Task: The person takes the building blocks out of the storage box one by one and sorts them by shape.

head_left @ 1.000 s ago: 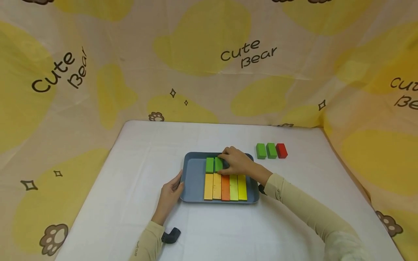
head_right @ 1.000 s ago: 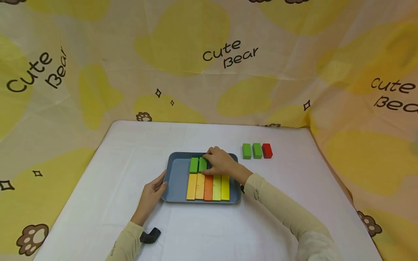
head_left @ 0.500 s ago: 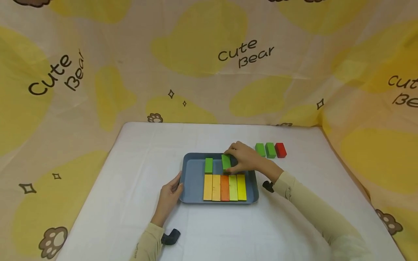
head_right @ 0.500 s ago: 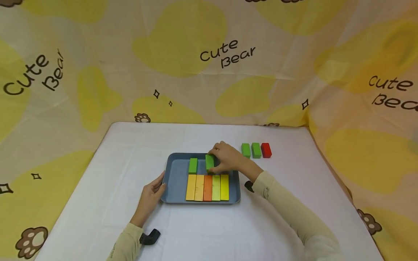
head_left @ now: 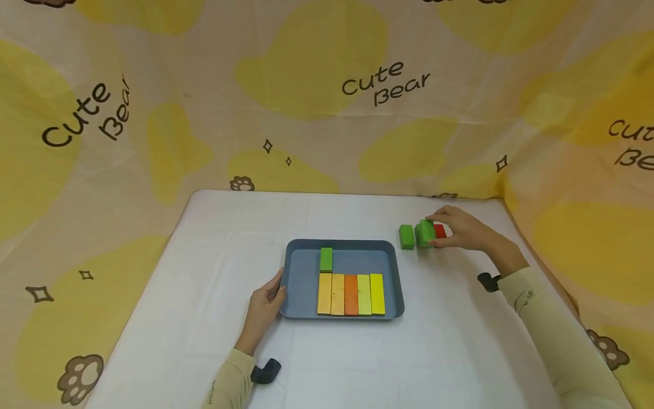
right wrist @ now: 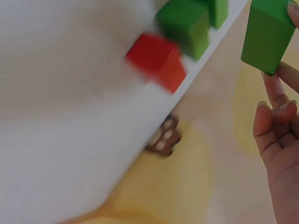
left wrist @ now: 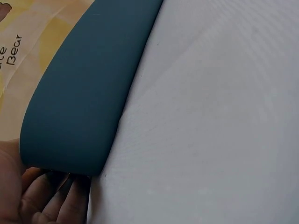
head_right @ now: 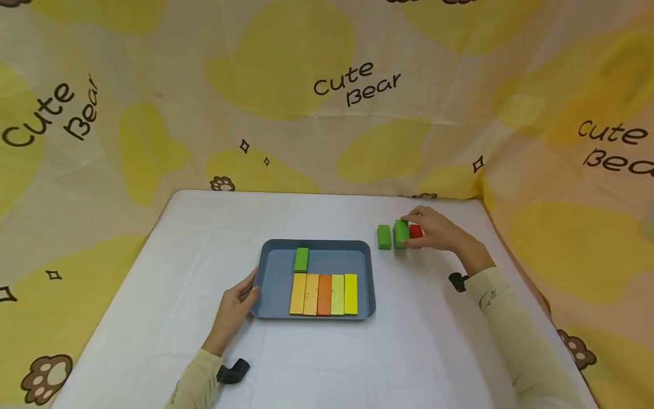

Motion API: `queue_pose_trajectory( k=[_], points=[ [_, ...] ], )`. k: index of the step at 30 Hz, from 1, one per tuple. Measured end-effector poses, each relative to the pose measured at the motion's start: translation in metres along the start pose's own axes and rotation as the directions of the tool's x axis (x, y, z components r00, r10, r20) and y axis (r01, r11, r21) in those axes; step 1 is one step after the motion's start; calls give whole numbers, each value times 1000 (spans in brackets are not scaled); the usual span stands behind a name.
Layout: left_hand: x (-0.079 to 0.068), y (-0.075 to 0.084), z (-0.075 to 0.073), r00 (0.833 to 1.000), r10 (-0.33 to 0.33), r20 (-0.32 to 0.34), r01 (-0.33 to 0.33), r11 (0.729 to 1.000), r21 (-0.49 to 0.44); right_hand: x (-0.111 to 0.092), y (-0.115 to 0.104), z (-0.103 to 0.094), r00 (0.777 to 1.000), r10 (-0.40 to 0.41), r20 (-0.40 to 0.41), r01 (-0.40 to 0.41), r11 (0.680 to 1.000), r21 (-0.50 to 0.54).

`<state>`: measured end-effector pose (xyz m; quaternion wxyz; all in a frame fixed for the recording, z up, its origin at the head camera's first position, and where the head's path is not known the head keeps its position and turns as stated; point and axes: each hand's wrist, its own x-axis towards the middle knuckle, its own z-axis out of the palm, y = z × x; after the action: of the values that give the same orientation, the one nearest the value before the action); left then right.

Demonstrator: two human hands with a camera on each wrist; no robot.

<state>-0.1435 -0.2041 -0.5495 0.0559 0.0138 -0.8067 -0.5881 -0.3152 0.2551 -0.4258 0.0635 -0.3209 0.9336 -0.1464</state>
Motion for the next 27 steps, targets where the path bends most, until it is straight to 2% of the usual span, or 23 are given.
queue_pose_trajectory(
  k=[4, 6, 11, 14, 20, 23, 27],
  points=[
    [0, 3, 0, 1000, 2, -6, -2, 1000, 17, -19, 26, -10, 998, 58, -15, -58, 998, -11],
    [-2, 10, -1, 1000, 7, -7, -7, 1000, 10, -26, 37, -13, 996, 94, -11, -94, 996, -3],
    [-6, 28, -3, 1000, 25, 3, -25, 1000, 3, -33, 57, -11, 986, 157, 56, -160, 986, 48],
    [-5, 23, -3, 1000, 11, 5, -11, 1000, 10, -34, 64, -5, 981, 171, 95, -179, 981, 74],
    [-1, 1, -2, 1000, -1, 4, 1, 1000, 2, -33, 74, 12, 988, 130, 82, -137, 988, 75],
    [-1, -1, -2, 1000, -2, 3, 2, 1000, -5, -29, 79, 22, 994, 87, 62, -91, 994, 55],
    [-1, 1, -1, 1000, 7, 3, -7, 1000, -4, -27, 85, 29, 996, 69, 53, -71, 997, 32]
  ],
)
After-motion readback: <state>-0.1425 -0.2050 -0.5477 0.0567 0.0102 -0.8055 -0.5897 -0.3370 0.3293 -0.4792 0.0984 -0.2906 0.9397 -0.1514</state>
